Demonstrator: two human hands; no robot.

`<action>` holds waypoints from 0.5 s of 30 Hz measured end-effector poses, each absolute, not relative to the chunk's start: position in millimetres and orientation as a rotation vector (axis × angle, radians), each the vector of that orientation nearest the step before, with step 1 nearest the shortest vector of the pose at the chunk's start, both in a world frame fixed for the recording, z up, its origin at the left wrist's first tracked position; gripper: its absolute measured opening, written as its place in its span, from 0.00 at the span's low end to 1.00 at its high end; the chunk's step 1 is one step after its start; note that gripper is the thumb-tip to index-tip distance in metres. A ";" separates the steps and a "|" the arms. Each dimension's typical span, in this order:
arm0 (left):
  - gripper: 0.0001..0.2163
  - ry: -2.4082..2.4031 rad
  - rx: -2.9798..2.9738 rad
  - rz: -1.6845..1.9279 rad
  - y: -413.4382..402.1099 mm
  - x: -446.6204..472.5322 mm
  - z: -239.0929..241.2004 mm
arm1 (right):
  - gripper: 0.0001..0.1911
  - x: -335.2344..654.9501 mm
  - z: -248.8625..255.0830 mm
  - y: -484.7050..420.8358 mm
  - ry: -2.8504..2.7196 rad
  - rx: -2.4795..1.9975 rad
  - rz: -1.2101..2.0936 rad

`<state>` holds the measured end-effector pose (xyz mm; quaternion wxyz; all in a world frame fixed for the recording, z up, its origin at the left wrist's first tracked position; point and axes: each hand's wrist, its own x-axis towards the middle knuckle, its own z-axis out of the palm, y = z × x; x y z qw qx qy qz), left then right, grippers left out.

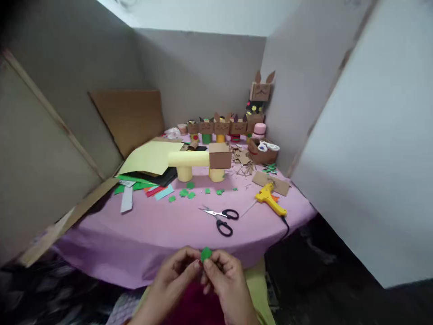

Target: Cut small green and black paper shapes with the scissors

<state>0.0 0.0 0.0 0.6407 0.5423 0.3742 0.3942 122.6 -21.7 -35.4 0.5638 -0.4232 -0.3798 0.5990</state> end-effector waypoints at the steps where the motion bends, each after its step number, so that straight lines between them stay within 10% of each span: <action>1: 0.08 0.854 1.227 0.895 1.0 -0.6 -0.1 | 0.16 123.8 -35.3 -22.5 -0.921 -1.019 1.386; 15: 0.12 0.900 1.183 0.854 4.4 -2.2 -7.0 | 0.14 132.4 -27.9 -21.0 -1.024 -1.051 1.346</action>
